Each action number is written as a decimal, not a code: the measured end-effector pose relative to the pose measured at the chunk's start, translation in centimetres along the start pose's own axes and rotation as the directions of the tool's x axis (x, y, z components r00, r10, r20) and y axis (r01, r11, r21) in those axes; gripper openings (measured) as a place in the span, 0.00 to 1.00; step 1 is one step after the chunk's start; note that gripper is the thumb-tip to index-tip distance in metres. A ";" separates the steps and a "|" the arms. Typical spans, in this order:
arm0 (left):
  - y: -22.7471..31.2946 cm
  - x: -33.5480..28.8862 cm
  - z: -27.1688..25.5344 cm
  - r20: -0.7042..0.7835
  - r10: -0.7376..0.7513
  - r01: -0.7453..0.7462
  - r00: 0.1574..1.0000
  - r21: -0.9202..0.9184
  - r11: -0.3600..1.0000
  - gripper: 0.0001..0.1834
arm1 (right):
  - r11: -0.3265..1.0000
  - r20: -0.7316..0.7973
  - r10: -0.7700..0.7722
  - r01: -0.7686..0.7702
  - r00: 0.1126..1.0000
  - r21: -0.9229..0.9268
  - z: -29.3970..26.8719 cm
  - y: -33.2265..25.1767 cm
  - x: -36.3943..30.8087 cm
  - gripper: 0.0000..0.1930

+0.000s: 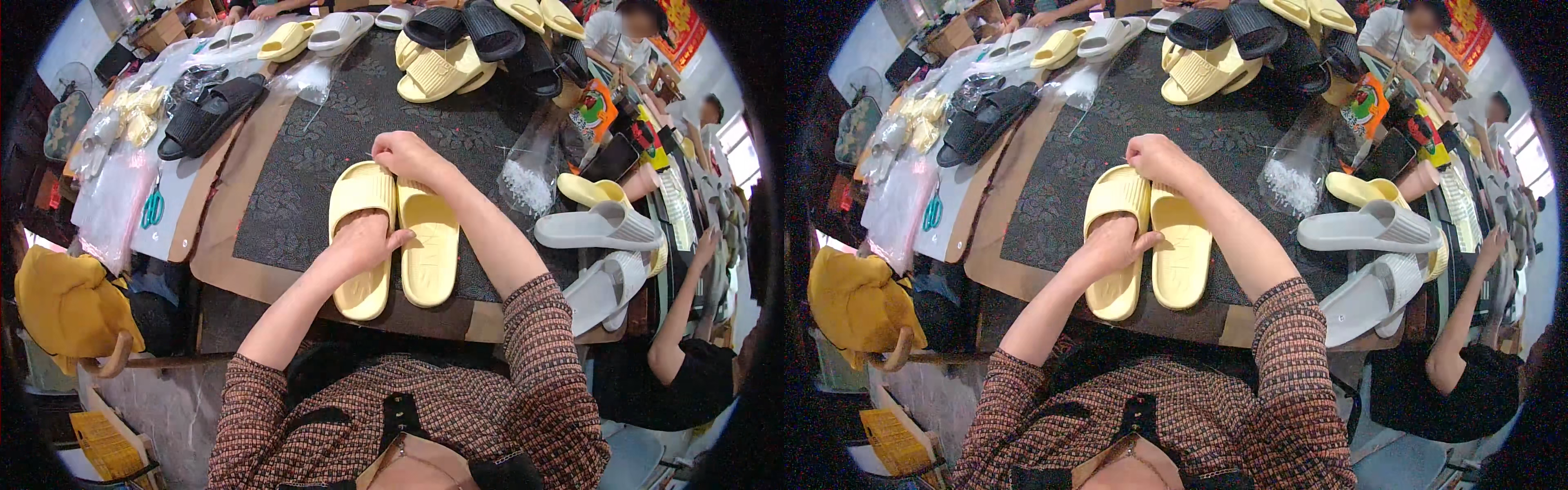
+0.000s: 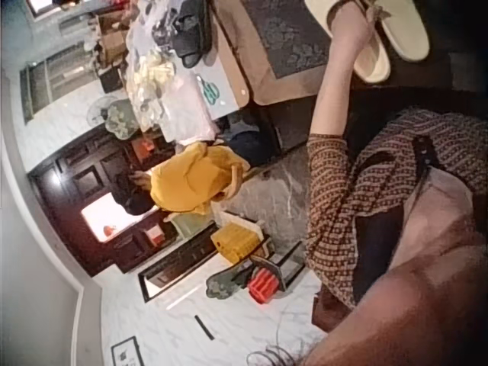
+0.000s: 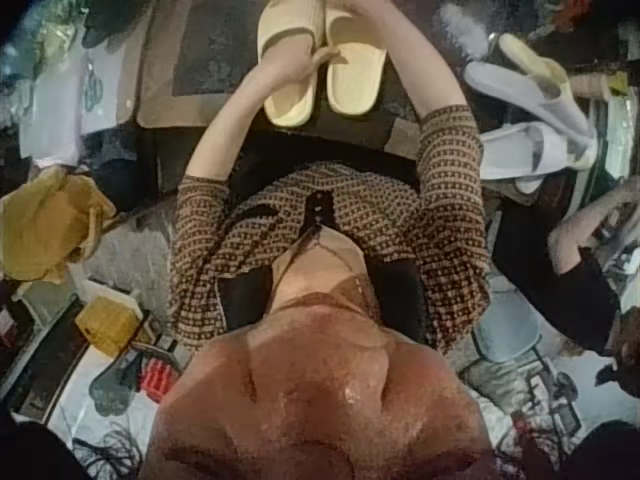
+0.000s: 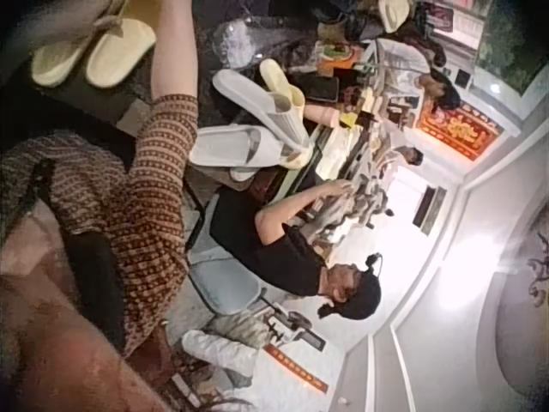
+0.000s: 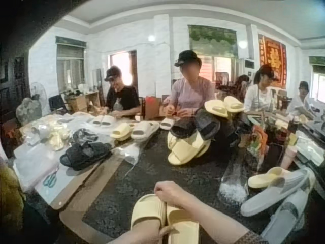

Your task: The person assembles pairs of plastic slide slippers by hand. They pick up individual slipper halves, align them, and press them together to form a complete pair. The person handles multiple pairs of different colors, including white, yellow, and black, moving finished pairs aside on the table.

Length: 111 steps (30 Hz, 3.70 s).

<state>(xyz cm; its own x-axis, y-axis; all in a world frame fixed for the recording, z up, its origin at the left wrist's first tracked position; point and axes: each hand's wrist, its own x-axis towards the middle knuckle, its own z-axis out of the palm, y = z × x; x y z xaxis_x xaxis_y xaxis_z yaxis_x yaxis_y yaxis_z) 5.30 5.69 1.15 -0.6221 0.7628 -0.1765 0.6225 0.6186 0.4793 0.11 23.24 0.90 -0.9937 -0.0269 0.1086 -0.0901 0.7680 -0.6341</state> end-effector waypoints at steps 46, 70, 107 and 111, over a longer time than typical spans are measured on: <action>2.0 5.1 -1.4 -0.354 -0.249 -0.274 0.901 -0.912 0.305 0.06 | 0.638 -0.556 0.240 0.303 0.796 0.708 1.0 -1.3 -8.1 0.04; 2.3 4.4 -1.0 -0.535 -0.254 -0.405 0.806 -0.811 0.422 0.03 | 0.912 -0.615 0.066 0.203 0.786 0.357 1.2 -2.0 -8.7 0.04; 2.2 4.4 0.3 -0.860 -0.040 -0.508 0.509 -0.338 0.792 0.03 | 0.897 -0.589 0.108 0.177 0.801 0.405 1.1 -2.2 -8.8 0.03; 2.2 4.5 0.3 -0.870 -0.013 -0.505 0.493 -0.298 0.810 0.05 | 0.905 -0.600 0.112 0.168 0.792 0.390 1.3 -2.1 -8.7 0.04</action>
<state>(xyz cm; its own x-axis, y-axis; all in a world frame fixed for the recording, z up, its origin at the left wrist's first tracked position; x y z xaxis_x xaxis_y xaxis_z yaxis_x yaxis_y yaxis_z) 4.04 10.51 1.11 -0.7277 0.2042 0.6547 0.6768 0.0592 0.7338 8.82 21.06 0.25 -0.7576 0.4482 0.4744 -0.2743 0.4409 -0.8546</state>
